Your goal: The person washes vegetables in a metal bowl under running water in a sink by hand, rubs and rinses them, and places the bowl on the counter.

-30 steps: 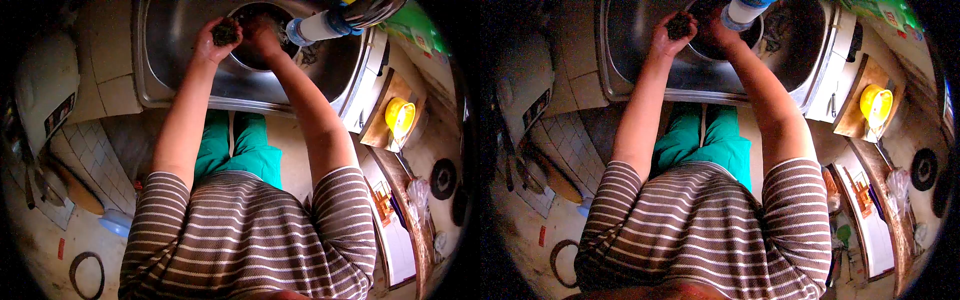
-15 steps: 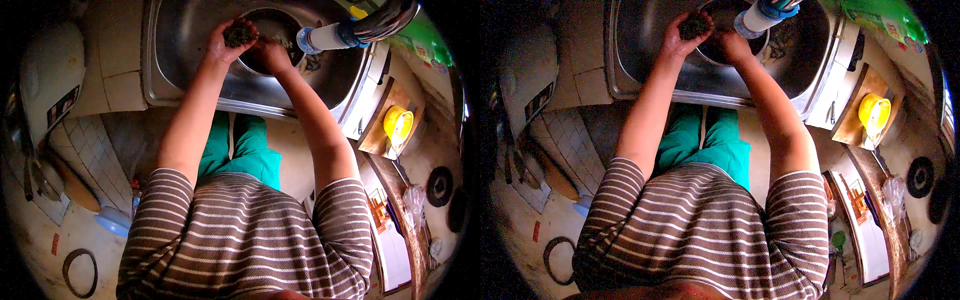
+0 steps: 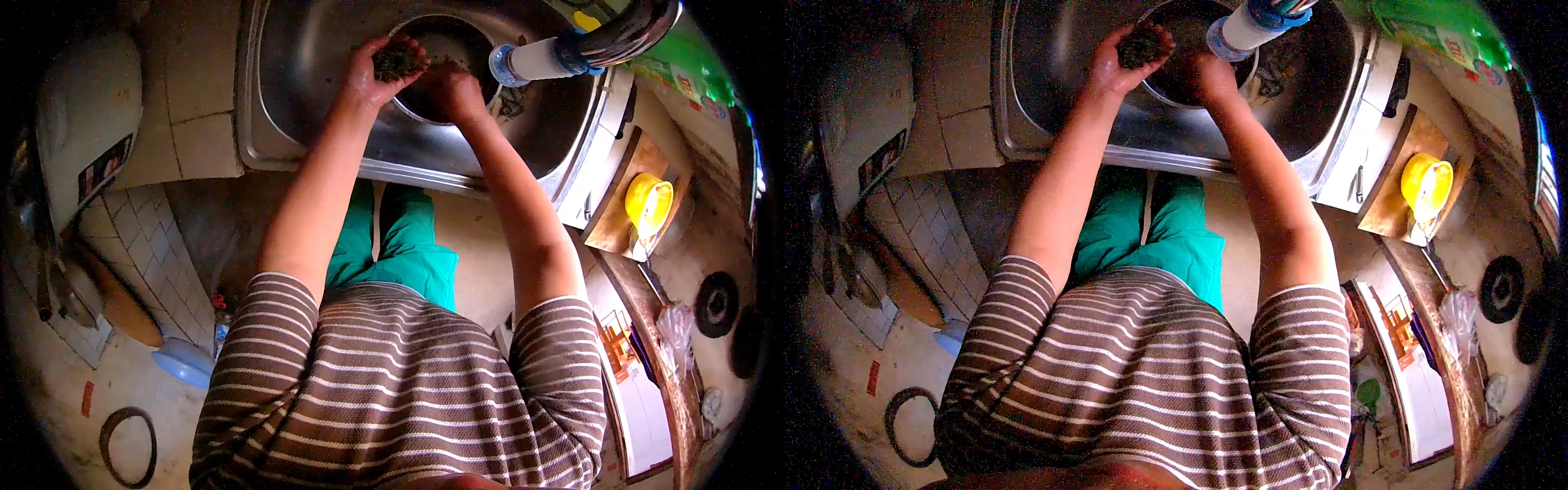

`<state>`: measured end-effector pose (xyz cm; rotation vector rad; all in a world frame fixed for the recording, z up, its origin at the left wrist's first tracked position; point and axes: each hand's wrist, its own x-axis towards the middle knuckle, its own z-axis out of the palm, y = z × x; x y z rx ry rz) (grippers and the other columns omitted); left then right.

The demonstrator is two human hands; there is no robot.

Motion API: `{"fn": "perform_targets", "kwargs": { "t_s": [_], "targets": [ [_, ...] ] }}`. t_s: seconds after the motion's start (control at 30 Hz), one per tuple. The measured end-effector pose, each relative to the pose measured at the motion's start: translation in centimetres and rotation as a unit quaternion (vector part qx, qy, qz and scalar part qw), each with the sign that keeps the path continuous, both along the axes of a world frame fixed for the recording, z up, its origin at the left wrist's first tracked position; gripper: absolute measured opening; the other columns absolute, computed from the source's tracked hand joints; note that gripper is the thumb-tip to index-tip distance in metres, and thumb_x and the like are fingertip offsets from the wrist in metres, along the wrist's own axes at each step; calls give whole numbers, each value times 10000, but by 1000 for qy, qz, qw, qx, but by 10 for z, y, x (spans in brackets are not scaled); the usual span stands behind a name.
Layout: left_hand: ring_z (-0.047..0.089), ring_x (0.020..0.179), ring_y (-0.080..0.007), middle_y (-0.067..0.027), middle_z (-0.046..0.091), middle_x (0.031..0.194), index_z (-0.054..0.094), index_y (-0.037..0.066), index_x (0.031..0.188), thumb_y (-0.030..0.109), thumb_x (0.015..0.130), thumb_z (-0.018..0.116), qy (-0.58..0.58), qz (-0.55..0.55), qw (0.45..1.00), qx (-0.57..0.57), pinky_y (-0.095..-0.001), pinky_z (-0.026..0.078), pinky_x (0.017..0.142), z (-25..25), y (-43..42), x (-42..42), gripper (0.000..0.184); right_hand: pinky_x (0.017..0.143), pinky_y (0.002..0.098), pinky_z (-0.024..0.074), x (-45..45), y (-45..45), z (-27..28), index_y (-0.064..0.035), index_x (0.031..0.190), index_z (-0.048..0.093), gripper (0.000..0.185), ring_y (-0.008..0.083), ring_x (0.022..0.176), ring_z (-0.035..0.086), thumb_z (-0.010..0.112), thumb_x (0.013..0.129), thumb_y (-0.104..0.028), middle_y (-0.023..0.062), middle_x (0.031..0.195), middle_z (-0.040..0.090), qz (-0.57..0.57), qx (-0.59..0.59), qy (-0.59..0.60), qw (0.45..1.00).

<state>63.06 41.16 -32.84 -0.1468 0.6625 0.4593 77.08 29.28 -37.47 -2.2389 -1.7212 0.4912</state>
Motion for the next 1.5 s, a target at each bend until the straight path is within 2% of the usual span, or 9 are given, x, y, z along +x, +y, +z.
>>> {"fn": "perform_targets", "kwargs": {
  "t_s": [0.23, 0.33, 0.43, 0.5, 0.83, 1.13, 1.27, 1.33, 1.5],
  "targets": [
    [581, 913, -314, -148, 617, 934, 587, 25, 939, 216, 814, 457, 23, -30, 999, 23, -490, 443, 848, 8, -3, 2, 262, 602, 268, 480, -14, 18, 123, -54, 808, 612, 106, 238, 686, 596, 629, 714, -9, 99, 787, 594, -103, 190, 178, 960],
    [595, 894, -267, -122, 623, 921, 595, 38, 942, 220, 828, 454, -32, -78, 994, 67, -437, 488, 791, 19, -7, 1, 257, 604, 277, 485, -26, 26, 138, -45, 814, 603, 116, 253, 686, 593, 634, 709, -8, 98, 798, 594, -43, 280, 129, 950],
    [604, 851, -227, -104, 628, 895, 602, 38, 940, 229, 839, 462, 79, -8, 944, 319, -369, 510, 729, 24, -17, 0, 258, 649, 317, 493, -28, 32, 126, -61, 830, 609, 159, 262, 742, 589, 644, 681, -17, 82, 826, 601, 7, 276, 82, 958],
    [603, 807, -214, -90, 630, 871, 607, 37, 929, 233, 836, 481, -118, -65, 989, 64, -353, 507, 707, 14, -4, 0, 251, 715, 354, 487, -29, 34, 124, -81, 877, 622, 220, 265, 840, 580, 629, 668, -14, 73, 873, 616, 56, 262, 55, 962],
    [606, 720, -196, -71, 634, 834, 617, 50, 905, 233, 828, 515, -40, -55, 997, 47, -322, 514, 626, 0, -6, 2, 223, 836, 366, 443, -28, 26, 133, -98, 901, 629, 214, 244, 935, 578, 611, 702, -21, 57, 987, 621, 97, 283, 17, 954],
    [621, 781, -216, -84, 636, 858, 621, 74, 917, 245, 810, 544, -88, -109, 988, 63, -400, 528, 731, 12, -2, 2, 216, 775, 318, 480, -20, 17, 140, -76, 905, 622, 229, 252, 921, 589, 607, 702, 29, 79, 1014, 610, 80, 265, 91, 956],
    [601, 865, -272, -129, 623, 913, 601, 32, 948, 234, 811, 534, -44, -85, 993, 65, -434, 492, 795, 13, -3, 2, 254, 750, 292, 474, -1, 6, 129, -70, 908, 619, 200, 235, 875, 600, 587, 737, 28, 92, 934, 623, 3, 248, 170, 954],
    [601, 872, -301, -148, 626, 899, 611, 27, 917, 217, 794, 554, -60, -84, 993, 52, -479, 474, 823, 9, -1, 0, 233, 716, 295, 470, 8, 7, 141, -60, 905, 615, 152, 251, 812, 596, 578, 767, -9, 104, 864, 624, -158, 178, 250, 939],
    [595, 894, -315, -168, 617, 944, 602, -7, 906, 207, 804, 530, -118, -90, 988, 38, -479, 456, 852, 4, 4, 0, 248, 694, 338, 458, 42, 10, 97, -58, 932, 612, 143, 286, 764, 571, 525, 819, -62, 127, 828, 615, -35, 140, 69, 987]
  ]
}}
